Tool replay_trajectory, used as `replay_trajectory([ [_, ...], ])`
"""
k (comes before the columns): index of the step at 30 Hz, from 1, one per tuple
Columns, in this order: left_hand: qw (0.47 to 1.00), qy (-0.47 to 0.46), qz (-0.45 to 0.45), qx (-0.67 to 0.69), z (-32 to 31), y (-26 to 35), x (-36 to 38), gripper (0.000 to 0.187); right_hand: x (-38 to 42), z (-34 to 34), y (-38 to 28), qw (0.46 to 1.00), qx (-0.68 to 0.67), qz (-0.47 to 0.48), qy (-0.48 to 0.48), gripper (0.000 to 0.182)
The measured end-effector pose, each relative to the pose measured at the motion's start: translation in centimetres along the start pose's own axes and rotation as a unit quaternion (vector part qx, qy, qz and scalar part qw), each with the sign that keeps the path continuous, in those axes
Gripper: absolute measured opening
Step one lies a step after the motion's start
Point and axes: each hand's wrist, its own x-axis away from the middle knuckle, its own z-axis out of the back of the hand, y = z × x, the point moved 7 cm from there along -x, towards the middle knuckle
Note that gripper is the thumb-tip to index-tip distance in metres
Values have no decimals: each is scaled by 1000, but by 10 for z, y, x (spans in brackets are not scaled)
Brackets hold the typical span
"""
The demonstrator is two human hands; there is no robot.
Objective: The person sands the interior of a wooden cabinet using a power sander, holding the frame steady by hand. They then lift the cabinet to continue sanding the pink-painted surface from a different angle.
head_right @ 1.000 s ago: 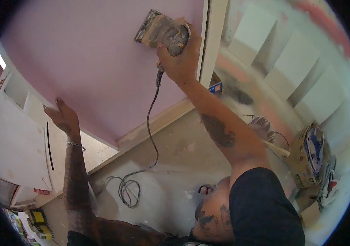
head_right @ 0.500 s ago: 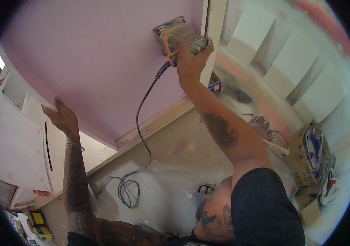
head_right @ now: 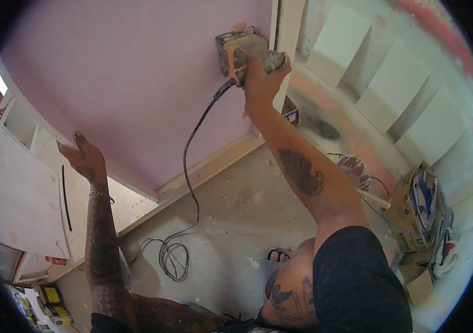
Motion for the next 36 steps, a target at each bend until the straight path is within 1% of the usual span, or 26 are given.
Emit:
replay_trajectory([
  [1, 1000, 1, -11, 14, -1, -4, 0, 59, -2, -2, -4, 999, -1, 39, -12, 90],
  [2, 999, 3, -23, 29, -1, -6, 0, 60, -3, -1, -2, 999, -2, 39, -12, 90],
  [3, 999, 3, -24, 29, 1, -2, 0, 60, -3, -2, -9, 998, 6, 67, -20, 89],
  [4, 1000, -2, -5, 12, 2, 0, 0, 60, -2, -3, -15, 995, 14, 95, -29, 88],
  [5, 1000, -8, 14, -5, 2, 1, -1, 61, -1, -3, -16, 995, 14, 94, -29, 88],
  [11, 1000, -10, 7, 5, 2, 3, 0, 61, -5, -1, -12, 994, 52, 90, -16, 87],
  [13, 1000, -5, 5, 6, 2, 3, 1, 60, -7, 3, -15, 995, 61, 79, 18, 94],
  [14, 1000, -1, 4, 8, 3, 3, 0, 60, -8, 3, -18, 995, 61, 80, 18, 94],
  [16, 1000, 0, -11, 13, 2, 1, 0, 60, -12, -1, -21, 994, 55, 90, -10, 86],
  [18, 1000, 1, -25, 17, 2, 2, 0, 59, -14, -2, -24, 993, 59, 99, -15, 85],
  [21, 1000, -3, -17, 2, 2, 3, 0, 59, -16, -4, -25, 992, 68, 109, -15, 85],
  [23, 1000, -5, 1, 30, 2, 0, 0, 59, -16, -4, -25, 991, 74, 110, -10, 84],
  [25, 1000, -2, -6, 21, 3, 0, 0, 59, -16, -5, -26, 997, 45, 69, -3, 85],
  [27, 1000, 1, -12, 12, 2, -1, 0, 59, -19, -7, -31, 998, 33, 59, -11, 86],
  [28, 999, 2, -11, 38, 1, -4, 0, 60, -21, -8, -33, 998, 21, 49, -18, 86],
  [30, 998, 4, -10, 63, 2, -2, 0, 60, -27, -13, -39, 999, 11, 51, -14, 87],
  [32, 999, -17, 31, 38, 1, 4, 0, 60, -30, -15, -43, 999, 2, 54, -11, 88],
  [36, 999, -9, 19, 48, 2, 4, 1, 60, -29, -25, -67, 997, -31, 60, -20, 89],
])
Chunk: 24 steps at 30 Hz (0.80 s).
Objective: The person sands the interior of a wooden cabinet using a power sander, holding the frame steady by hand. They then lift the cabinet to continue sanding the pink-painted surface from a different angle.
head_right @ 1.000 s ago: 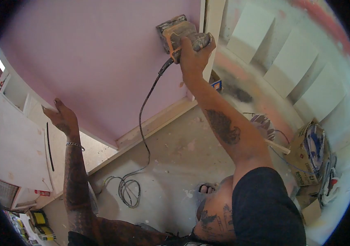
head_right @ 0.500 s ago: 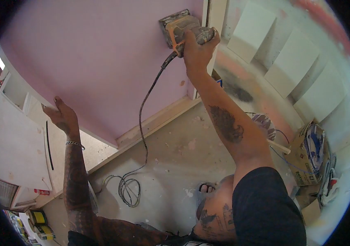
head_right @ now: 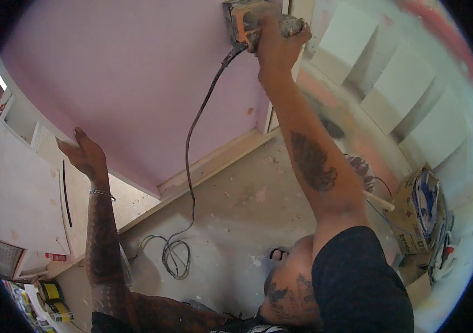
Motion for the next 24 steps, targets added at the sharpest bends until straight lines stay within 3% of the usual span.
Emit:
replay_trajectory([
  [6, 999, 9, -10, -46, 2, -5, -2, 59, 3, -21, -40, 998, -39, 16, -36, 90],
  [9, 1000, 11, 1, 13, -2, -12, -1, 59, -7, -26, -47, 997, -38, 40, -55, 86],
  [15, 998, 14, -1, -53, 2, -4, 0, 62, 0, -32, -57, 994, -65, 57, -73, 84],
  [20, 1000, 12, -3, 13, -1, -3, 0, 65, 9, -28, -57, 993, -76, 70, -57, 80],
  [22, 1000, 3, -7, 3, 0, -7, -1, 64, 4, -24, -45, 998, -27, 33, -42, 92],
  [24, 1000, -3, -11, -8, 1, -7, -1, 63, 7, -20, -41, 998, -20, 27, -49, 92],
])
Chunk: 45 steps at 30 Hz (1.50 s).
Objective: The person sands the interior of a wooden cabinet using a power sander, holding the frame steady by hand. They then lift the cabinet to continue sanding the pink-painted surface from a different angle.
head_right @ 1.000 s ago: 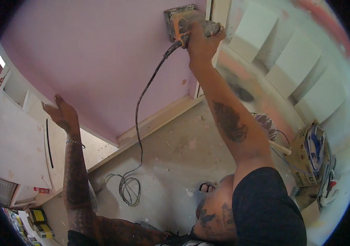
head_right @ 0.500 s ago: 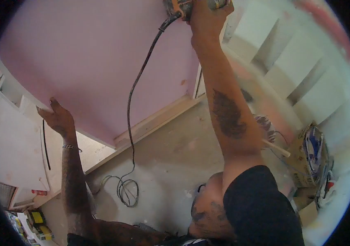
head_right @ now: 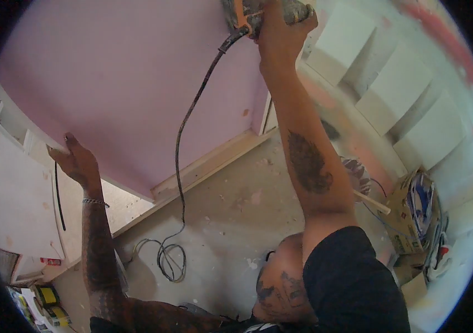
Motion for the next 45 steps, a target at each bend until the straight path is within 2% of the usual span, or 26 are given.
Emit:
replay_trajectory([
  [3, 998, 18, 8, -54, 1, 3, 1, 61, 3, 3, 9, 1000, 0, 0, 1, 93],
  [5, 1000, 7, 9, -8, -1, 0, 1, 60, 1, 8, 22, 1000, -6, 7, 8, 92],
  [7, 1000, 11, 0, -3, -1, 1, 1, 60, -5, 13, 31, 997, 19, 65, 22, 92],
  [8, 1000, 13, -10, 3, -1, 2, 1, 60, -5, 17, 38, 997, 19, 66, 22, 92],
  [11, 999, 6, 2, 32, -2, 3, 2, 54, 5, 22, 42, 997, 59, 49, 17, 89],
  [13, 1000, 12, -2, 11, -2, -4, 2, 54, 20, 22, 42, 999, 43, -9, 17, 84],
  [14, 1000, 16, -7, -9, -2, -6, 1, 54, 22, 23, 42, 999, 42, -9, 15, 84],
  [16, 1000, 12, 3, -1, -1, -2, 1, 54, 27, 29, 55, 996, 37, -81, 31, 81],
  [19, 1000, 10, 14, -4, -1, 1, 2, 55, 36, 37, 67, 991, 24, -119, 53, 80],
  [21, 1000, 14, 17, -15, -1, 0, 1, 56, 40, 40, 72, 991, 19, -125, 49, 80],
  [23, 999, 19, -25, -30, 0, -1, 0, 60, 43, 41, 80, 990, 15, -132, 44, 80],
  [32, 998, 26, 5, -51, -1, -3, 0, 58, 61, 55, 104, 984, 40, -168, 43, 83],
  [35, 998, 22, -8, -49, 0, -2, -1, 58, 48, 70, 136, 991, 47, -114, 60, 81],
  [38, 999, 30, -23, -3, -1, -4, 1, 59, 44, 74, 137, 993, 70, -75, 61, 81],
  [41, 999, 18, 3, -31, 0, 0, 1, 59, 43, 67, 116, 997, 61, -25, 28, 82],
  [45, 998, 18, -19, -59, 1, -3, 0, 61, 40, 55, 96, 996, 87, 22, -11, 86],
])
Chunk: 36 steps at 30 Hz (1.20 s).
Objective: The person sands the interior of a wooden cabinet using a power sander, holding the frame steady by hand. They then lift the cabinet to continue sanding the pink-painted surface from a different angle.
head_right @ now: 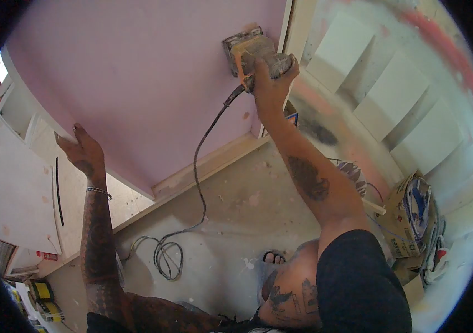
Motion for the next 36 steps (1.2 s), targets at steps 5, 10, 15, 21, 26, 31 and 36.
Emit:
replay_trajectory([
  [5, 1000, -3, 14, 12, -1, -3, 1, 62, 0, -6, -23, 1000, 20, 10, 6, 86],
  [10, 999, -5, 14, 29, -2, -2, 0, 61, 2, -12, -16, 990, -40, -138, 13, 88],
  [15, 999, -3, 6, 45, -2, -1, 1, 60, 3, -12, -33, 986, -21, -163, 15, 85],
  [21, 1000, 8, -12, 16, 0, 2, 0, 59, -7, -13, -39, 990, -30, -139, 7, 79],
  [26, 1000, 6, 12, 4, -1, 0, 1, 58, -10, -15, -46, 989, -38, -142, 0, 76],
  [31, 1000, 7, 9, -5, 1, 3, 0, 58, -23, -17, -52, 993, -29, -117, -1, 74],
  [36, 1000, 6, 22, -7, 0, 3, 0, 60, -32, -27, -63, 999, -22, -28, -29, 80],
])
